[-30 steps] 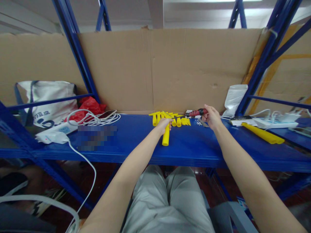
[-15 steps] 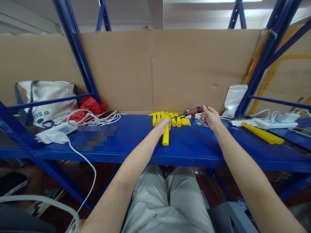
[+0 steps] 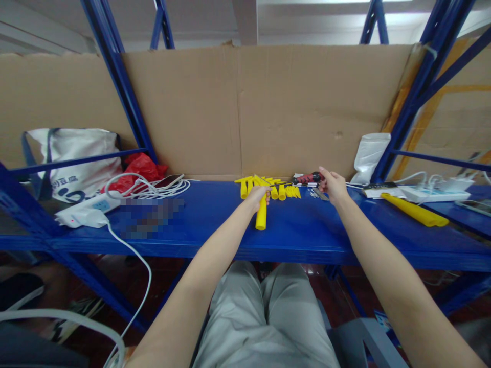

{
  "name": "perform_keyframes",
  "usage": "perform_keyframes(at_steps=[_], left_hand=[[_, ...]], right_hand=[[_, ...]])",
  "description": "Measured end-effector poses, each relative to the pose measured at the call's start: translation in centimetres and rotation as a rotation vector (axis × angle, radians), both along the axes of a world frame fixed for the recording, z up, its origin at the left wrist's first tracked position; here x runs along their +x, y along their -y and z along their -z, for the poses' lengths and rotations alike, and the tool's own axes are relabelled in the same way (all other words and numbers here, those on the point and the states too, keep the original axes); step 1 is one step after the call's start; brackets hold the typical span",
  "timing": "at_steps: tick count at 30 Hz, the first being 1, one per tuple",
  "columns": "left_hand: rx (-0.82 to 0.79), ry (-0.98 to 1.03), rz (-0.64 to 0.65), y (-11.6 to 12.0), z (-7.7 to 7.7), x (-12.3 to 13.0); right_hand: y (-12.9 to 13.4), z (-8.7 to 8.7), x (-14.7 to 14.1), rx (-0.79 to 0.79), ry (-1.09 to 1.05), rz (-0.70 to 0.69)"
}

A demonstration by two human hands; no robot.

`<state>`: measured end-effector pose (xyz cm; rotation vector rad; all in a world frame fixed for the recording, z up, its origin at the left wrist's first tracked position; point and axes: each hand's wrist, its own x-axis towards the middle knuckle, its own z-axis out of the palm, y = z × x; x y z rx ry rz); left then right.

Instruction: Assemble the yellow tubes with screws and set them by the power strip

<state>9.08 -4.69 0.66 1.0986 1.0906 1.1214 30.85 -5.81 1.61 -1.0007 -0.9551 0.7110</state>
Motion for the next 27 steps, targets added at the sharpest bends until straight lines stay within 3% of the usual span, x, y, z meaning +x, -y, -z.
perform_keyframes(at_steps=[9,13,16,20,23,27], left_hand=[[0.013,0.023,0.02,0.0,0.1,0.1],[0.025,0.025,-0.038,-0.1,0.0,0.1],[0.031,0.006,-0.069,-0.1,0.0,0.1],[0.039,-0.039,-0.076,-0.2,0.0,0.1],[0.063,-0.07,-0.064,-0.4,0.2,0.2],[0.132,-0.13,-0.053,-0.5,0.5,0.4]], right_hand=[[0.1,-0.2,0.3,-0.038,-0.033,0.136],[0.2,-0.1,0.4,-0.065,0.0,0.119],[0.2,0.0,0.1,-0.117,0.044,0.061],[0.1,0.0,0.1,-0.344,0.148,-0.048],[0.0,0.2,0.4,-0.511,0.244,-0.192],[0.0,0.9,0.6,-0.614,0.37,-0.437]])
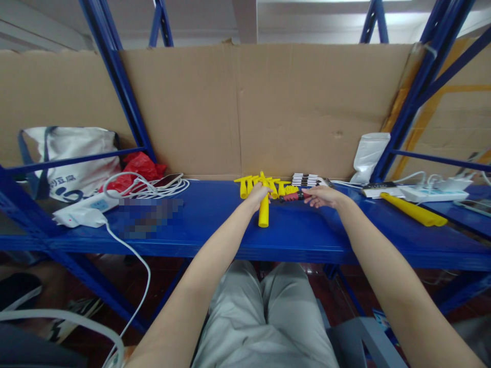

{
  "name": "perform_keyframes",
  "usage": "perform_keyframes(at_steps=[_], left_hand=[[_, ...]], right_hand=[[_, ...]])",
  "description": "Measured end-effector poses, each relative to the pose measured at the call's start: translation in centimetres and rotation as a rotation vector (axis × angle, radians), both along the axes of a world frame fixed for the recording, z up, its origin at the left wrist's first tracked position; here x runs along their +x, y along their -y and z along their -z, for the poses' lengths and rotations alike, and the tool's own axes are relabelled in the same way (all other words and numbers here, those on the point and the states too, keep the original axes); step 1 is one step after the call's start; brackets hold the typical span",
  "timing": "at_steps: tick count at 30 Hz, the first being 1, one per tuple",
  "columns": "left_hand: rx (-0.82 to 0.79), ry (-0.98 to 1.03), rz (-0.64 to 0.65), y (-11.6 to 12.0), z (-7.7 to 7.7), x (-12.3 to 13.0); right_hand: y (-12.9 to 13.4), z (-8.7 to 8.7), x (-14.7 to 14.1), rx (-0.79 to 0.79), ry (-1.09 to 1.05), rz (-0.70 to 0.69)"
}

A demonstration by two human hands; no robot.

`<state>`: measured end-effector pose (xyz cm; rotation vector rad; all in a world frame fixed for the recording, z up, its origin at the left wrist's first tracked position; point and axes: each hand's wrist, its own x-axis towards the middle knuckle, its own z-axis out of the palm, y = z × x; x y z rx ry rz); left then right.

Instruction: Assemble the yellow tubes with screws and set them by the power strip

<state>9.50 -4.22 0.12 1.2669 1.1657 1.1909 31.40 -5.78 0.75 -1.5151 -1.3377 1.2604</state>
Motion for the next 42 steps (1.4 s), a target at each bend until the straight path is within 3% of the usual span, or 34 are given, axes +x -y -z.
perform_keyframes(at_steps=[4,10,13,17,19,24,29,42], left_hand=[[0.133,-0.132,0.055,0.3,0.3,0.2],[0.38,-0.38,0.092,0.4,0.9,0.0],[0.384,-0.464,0.077,0.2,1.1,0.0],[0.424,-0.544,0.069,0.2,1.2,0.1],[0.444,-0.54,0.076,0.3,1.3,0.2],[0.434,-0.483,0.08,0.5,1.3,0.4],[0.444,-0.522,0.08,0.6,1.3,0.4],[0.461,-0.568,0.085,0.9,1.1,0.4]], right_hand=[[0.0,0.8,-0.3,-0.027,0.078,-0.173],[-0.4,1.3,-0.6,0.049,0.197,-0.153],[-0.8,1.4,0.0,0.156,0.326,-0.081],[-1.6,1.2,1.4,0.38,0.675,0.197],[-1.8,1.1,2.2,0.417,0.878,0.279],[-1.4,1.1,3.0,0.258,1.163,0.226],[-0.9,1.3,2.4,0.112,1.259,0.102],[-1.6,1.7,2.1,0.171,1.312,0.087]])
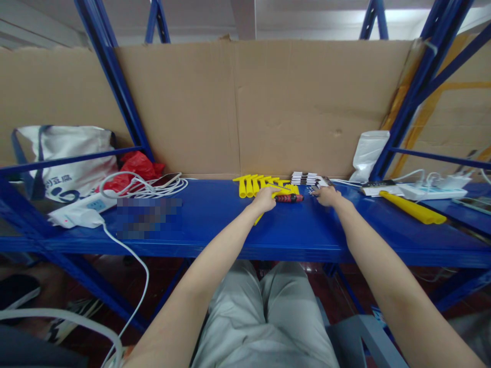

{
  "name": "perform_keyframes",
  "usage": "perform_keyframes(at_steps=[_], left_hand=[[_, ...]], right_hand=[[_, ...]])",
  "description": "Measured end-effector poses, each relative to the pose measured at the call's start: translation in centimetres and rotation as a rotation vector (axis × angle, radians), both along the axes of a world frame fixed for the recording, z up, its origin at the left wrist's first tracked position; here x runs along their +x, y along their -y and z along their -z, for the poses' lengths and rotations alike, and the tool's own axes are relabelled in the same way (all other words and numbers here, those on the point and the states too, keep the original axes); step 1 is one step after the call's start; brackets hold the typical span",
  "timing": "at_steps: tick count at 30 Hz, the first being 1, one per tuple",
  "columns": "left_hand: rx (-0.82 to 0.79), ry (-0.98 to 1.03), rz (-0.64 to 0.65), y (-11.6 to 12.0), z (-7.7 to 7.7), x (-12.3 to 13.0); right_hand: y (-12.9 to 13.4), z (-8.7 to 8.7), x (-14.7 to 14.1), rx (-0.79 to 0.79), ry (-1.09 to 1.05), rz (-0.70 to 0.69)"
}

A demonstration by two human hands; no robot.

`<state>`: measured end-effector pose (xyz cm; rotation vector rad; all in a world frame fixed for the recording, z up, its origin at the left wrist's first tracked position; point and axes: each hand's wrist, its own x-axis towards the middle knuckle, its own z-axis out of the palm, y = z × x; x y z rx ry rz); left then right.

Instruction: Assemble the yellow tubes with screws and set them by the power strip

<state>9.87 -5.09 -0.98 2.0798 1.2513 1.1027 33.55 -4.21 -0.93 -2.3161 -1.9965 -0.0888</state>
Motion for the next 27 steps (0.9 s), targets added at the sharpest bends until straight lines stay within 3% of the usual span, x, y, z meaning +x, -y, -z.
perform_keyframes(at_steps=[8,27], left_hand=[[-0.005,0.018,0.021,-0.1,0.2,0.0],[0.141,-0.436,-0.012,0.1,-0.1,-0.1]], right_hand=[[-0.5,0.6,-0.3,0.031,0.023,-0.03],[-1.4,1.6,-0.8,0.068,0.118,-0.118]])
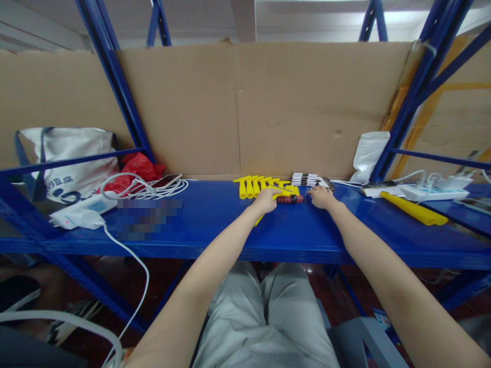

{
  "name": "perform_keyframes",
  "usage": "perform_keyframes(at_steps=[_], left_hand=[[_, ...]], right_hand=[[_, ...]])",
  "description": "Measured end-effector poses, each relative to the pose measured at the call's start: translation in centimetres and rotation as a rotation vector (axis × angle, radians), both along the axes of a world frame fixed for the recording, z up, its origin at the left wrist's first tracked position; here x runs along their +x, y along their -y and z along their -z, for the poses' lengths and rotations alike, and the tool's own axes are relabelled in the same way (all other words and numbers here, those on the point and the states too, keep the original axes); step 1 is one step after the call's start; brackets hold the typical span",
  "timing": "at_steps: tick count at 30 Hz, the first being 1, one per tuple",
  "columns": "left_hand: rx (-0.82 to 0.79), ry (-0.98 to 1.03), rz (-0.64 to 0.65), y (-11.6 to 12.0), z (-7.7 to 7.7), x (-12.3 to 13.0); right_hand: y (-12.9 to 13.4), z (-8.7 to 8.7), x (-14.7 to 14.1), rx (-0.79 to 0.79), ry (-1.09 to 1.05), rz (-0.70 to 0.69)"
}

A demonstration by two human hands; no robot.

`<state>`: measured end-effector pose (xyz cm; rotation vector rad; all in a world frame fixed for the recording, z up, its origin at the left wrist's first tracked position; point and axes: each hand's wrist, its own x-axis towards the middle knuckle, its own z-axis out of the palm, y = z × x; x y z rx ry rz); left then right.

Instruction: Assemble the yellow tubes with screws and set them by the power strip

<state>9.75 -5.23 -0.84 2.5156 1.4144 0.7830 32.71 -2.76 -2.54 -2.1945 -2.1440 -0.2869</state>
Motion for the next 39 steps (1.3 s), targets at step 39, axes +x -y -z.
perform_keyframes(at_steps=[39], left_hand=[[0.0,-0.033,0.006,0.6,-0.3,0.1]], right_hand=[[0.3,-0.8,-1.1,0.053,-0.23,0.109]])
